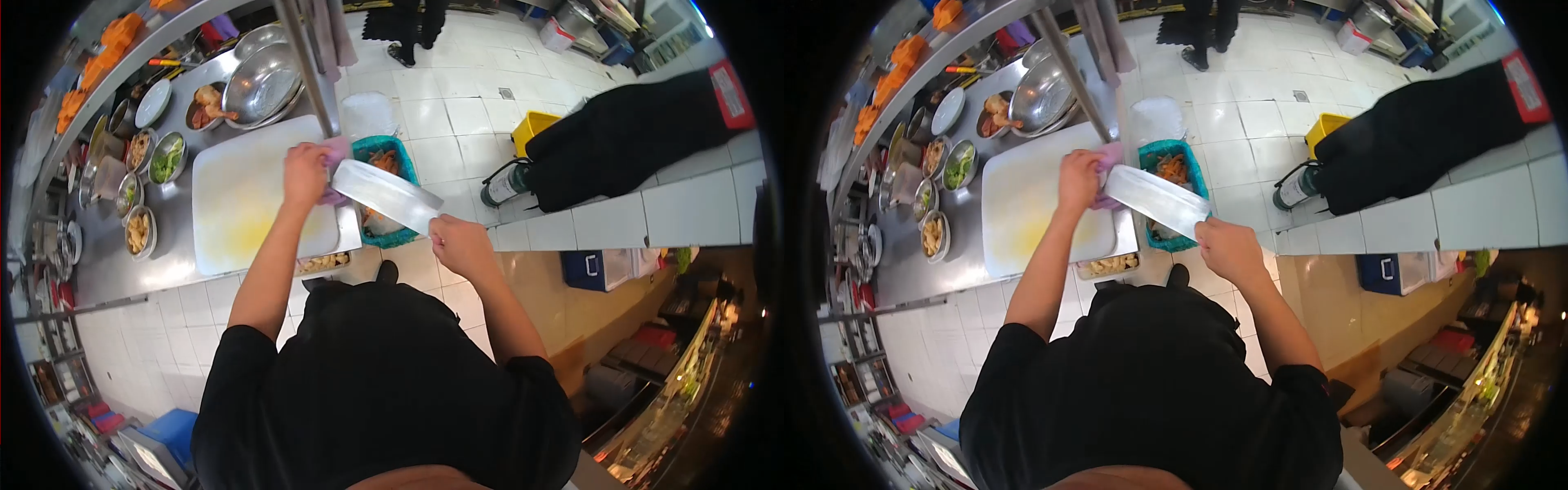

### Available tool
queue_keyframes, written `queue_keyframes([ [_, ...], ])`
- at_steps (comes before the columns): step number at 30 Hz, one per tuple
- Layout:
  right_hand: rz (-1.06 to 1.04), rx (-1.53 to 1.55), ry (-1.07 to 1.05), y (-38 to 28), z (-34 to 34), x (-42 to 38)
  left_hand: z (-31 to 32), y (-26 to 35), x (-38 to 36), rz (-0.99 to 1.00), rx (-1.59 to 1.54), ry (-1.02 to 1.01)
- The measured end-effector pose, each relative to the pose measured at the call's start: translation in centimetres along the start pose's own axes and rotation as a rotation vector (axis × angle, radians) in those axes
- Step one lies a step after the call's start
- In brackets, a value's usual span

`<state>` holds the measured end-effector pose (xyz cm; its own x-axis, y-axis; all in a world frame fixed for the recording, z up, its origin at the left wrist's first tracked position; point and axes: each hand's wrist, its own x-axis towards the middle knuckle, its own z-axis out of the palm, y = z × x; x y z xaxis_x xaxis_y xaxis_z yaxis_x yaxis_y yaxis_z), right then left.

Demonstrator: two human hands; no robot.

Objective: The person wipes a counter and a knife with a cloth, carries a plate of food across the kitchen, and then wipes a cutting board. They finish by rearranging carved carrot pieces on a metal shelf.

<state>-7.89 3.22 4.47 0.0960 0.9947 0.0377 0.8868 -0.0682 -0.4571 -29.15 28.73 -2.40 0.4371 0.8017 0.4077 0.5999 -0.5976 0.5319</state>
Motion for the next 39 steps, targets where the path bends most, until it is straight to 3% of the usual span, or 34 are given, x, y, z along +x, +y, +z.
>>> queue_keyframes([
  [4, 0.072, 0.094, 0.079, 0.9, 0.1, -0.4, -8.6, -5.4, -3.6, -0.204, -0.024, 0.291],
  [8, 0.154, 0.073, -0.032, 2.7, 1.1, -0.3, -15.1, -12.9, -8.5, -0.441, 0.099, 0.408],
  [10, 0.221, 0.058, -0.096, 2.8, 1.2, 0.1, -13.0, -16.3, -12.6, -0.463, 0.804, 0.141],
  [15, 0.206, 0.057, -0.161, 2.0, 1.5, 0.7, -11.1, -18.9, -13.3, -0.416, 0.412, 0.229],
  [17, 0.189, 0.067, -0.157, 1.8, 1.6, 1.8, -9.1, -15.8, -11.8, -0.381, 0.264, 0.133],
  [18, 0.174, 0.071, -0.147, 1.8, 1.7, 2.1, -6.7, -14.4, -11.5, -0.243, 0.286, 0.183],
  [19, 0.158, 0.074, -0.134, 1.8, 1.8, 2.5, -5.2, -11.1, -10.4, -0.35, 0.118, 0.114],
  [20, 0.139, 0.074, -0.139, 1.8, 1.9, 3.1, -4.1, -7.5, -9.3, -0.329, 0.01, 0.088],
  [21, 0.12, 0.075, -0.108, 1.8, 1.8, 3.6, -1.0, -7.0, -9.2, -0.117, 0.007, 0.102],
  [22, 0.099, 0.075, -0.075, 1.6, 1.8, 4.1, -0.3, -4.0, -8.6, -0.073, -0.021, -0.018],
  [24, 0.093, 0.077, -0.054, 0.5, 0.8, 5.0, 2.1, -1.0, -8.3, -0.067, -0.32, -0.057],
  [25, 0.106, 0.084, -0.008, 0.5, 0.4, 5.2, 1.4, 0.0, -8.0, -0.064, -0.315, -0.04],
  [27, 0.134, 0.097, 0.061, 0.6, -0.4, 5.4, 0.0, 1.4, -7.2, -0.153, -0.65, -0.02],
  [29, 0.162, 0.098, 0.105, 0.7, -1.1, 5.2, -1.5, -1.9, -6.5, -0.034, -0.644, 0.191],
  [31, 0.218, 0.097, 0.149, 0.2, -1.7, 4.9, -7.0, -4.4, -5.2, -0.436, -0.757, 0.288],
  [32, 0.235, 0.088, 0.157, -0.2, -2.1, 4.6, -10.7, -5.2, -4.1, -0.587, -0.742, 0.261],
  [33, 0.259, 0.08, 0.169, -0.5, -2.3, 4.2, -13.0, -7.5, -3.3, -0.565, -0.634, 0.297],
  [34, 0.295, 0.074, 0.192, -0.6, -2.0, 3.5, -12.7, -12.5, -3.2, -0.389, -0.43, 0.413],
  [36, 0.325, 0.096, 0.209, -0.5, -1.3, 2.0, -12.8, -18.3, -2.6, -0.265, 0.231, 0.383],
  [37, 0.368, 0.099, 0.212, -1.2, -1.2, 1.2, -12.3, -20.2, -2.7, -0.243, 0.205, 0.371],
  [39, 0.467, 0.06, 0.186, -3.2, -1.4, -0.4, -10.6, -22.8, -2.1, -0.196, 0.586, 0.211],
])
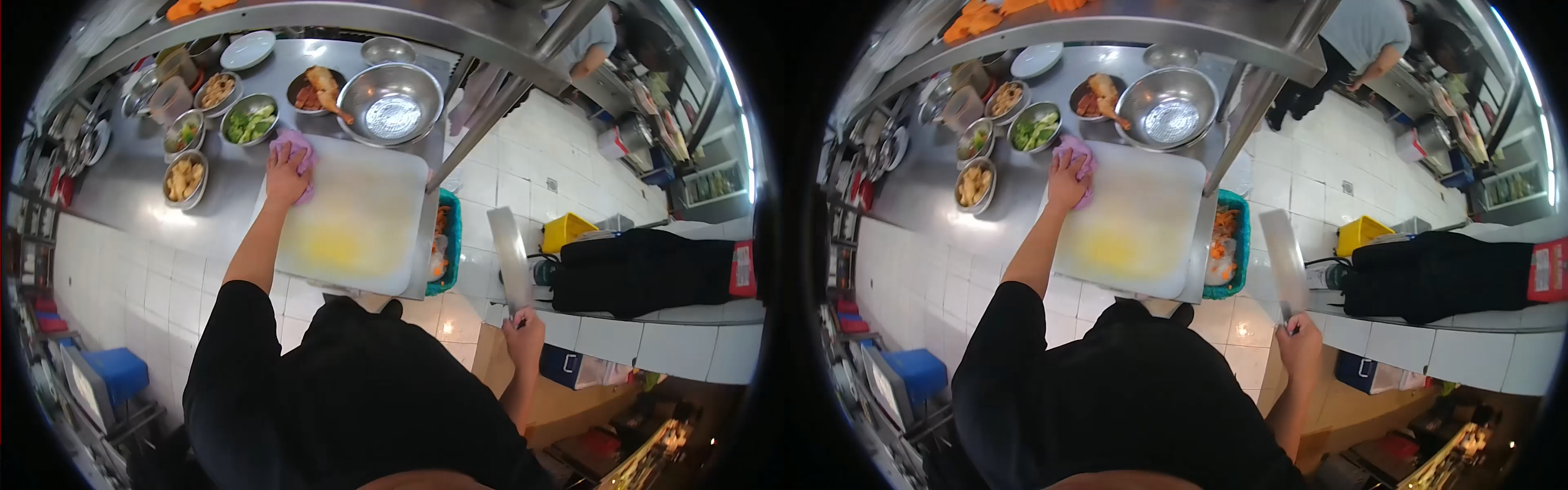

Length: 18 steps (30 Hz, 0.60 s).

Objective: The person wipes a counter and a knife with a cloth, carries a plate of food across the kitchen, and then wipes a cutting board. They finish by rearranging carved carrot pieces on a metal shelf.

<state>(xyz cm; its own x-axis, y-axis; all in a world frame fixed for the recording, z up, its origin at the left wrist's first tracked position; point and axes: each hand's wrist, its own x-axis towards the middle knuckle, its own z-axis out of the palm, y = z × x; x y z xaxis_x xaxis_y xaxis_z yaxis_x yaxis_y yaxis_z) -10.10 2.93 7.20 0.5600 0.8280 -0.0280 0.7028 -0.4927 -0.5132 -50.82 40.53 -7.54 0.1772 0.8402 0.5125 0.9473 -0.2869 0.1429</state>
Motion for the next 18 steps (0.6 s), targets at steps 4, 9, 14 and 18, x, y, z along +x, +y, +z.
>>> queue_keyframes([
  [4, 0.118, 0.03, -0.037, -1.3, 0.6, -2.0, 3.9, 0.7, 0.8, 0.078, -0.456, -0.077],
  [9, -0.043, 0.136, 0.019, -3.2, 2.6, 0.5, 5.0, 12.0, -2.3, 0.277, -0.815, -0.241],
  [14, -0.424, 0.129, -0.053, -8.4, 3.2, 6.2, -1.1, 20.2, -8.3, 0.412, -1.258, -0.535],
  [18, -0.637, 0.067, -0.269, -13.0, 5.5, 12.0, -5.3, 21.3, -11.8, 0.423, -1.32, -0.826],
])
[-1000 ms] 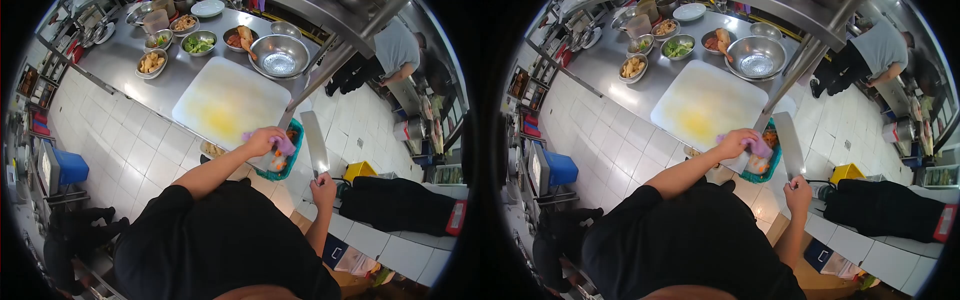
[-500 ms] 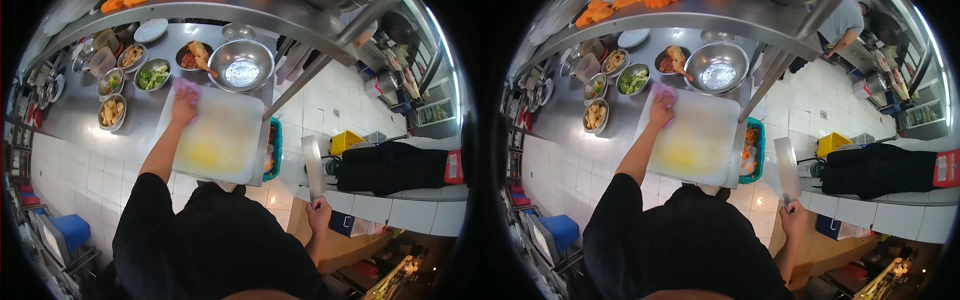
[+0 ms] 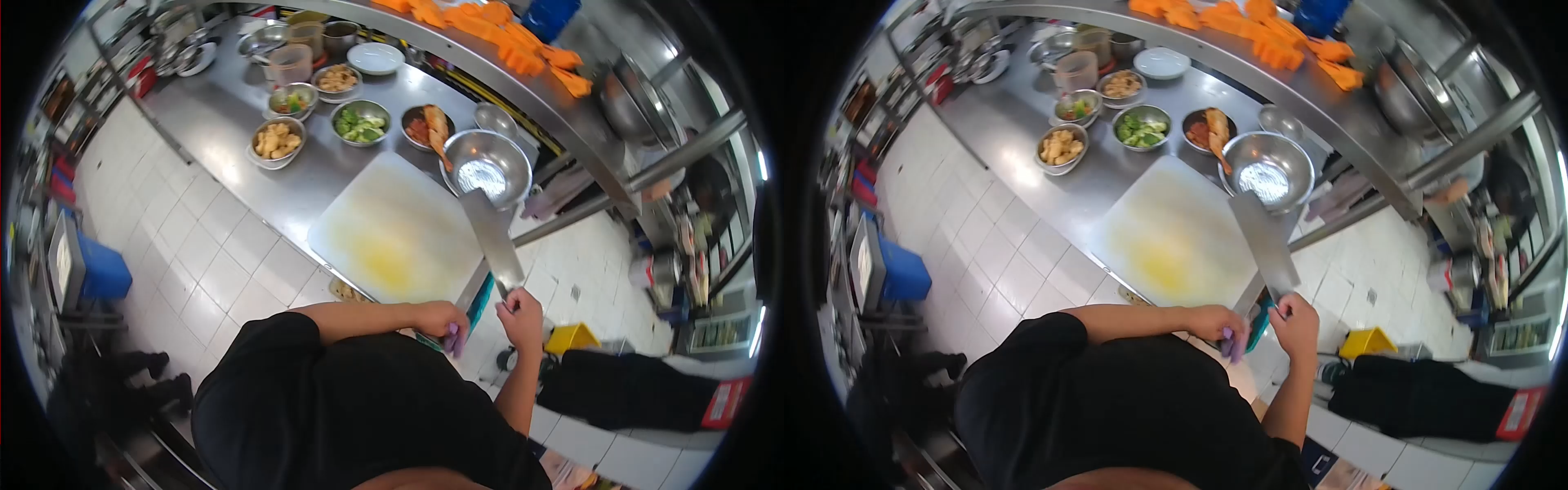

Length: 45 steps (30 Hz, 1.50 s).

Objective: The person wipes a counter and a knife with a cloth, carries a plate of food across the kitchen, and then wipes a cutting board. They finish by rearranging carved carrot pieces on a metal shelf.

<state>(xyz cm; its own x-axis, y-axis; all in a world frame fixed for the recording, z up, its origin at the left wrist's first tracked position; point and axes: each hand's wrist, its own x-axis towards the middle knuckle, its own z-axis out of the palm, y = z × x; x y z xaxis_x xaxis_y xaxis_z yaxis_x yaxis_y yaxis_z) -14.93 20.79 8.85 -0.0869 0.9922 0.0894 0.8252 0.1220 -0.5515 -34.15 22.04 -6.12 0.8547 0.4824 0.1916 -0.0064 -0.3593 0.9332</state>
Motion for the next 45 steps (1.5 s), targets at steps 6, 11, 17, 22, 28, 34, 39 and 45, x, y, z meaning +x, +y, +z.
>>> queue_keyframes([
  [6, -0.354, 0.007, -0.194, 2.1, 11.6, 9.1, 1.1, 2.3, -2.9, -0.124, -0.098, 0.13],
  [11, -0.447, -0.125, -0.177, 2.4, 14.0, 8.9, 5.3, 4.9, -4.5, -0.257, -0.398, 0.529],
  [17, -0.256, 0.545, -0.213, 4.2, 9.6, 0.4, 7.2, 5.1, -3.4, -0.32, -0.622, 0.983],
  [22, -0.163, 0.763, -0.277, 6.9, 10.8, -8.9, 8.1, 7.2, 0.0, -0.062, -0.967, 0.931],
  [28, -0.407, 0.265, 0.164, 8.5, 16.3, -8.9, 7.7, 7.3, -3.3, -0.2, -0.687, 0.583],
  [34, -0.279, 0.196, 0.223, 9.1, 17.0, -6.2, 10.3, 7.7, -13.0, -0.656, -0.152, 0.549],
  [39, 0.06, 0.219, 0.448, 13.4, 15.2, -0.1, 13.4, 7.3, -25.4, -1.098, 0.275, 0.136],
  [45, 0.174, 0.595, 0.384, 13.8, 9.4, 0.5, 24.5, 10.9, -37.5, -0.956, -0.532, 0.245],
])
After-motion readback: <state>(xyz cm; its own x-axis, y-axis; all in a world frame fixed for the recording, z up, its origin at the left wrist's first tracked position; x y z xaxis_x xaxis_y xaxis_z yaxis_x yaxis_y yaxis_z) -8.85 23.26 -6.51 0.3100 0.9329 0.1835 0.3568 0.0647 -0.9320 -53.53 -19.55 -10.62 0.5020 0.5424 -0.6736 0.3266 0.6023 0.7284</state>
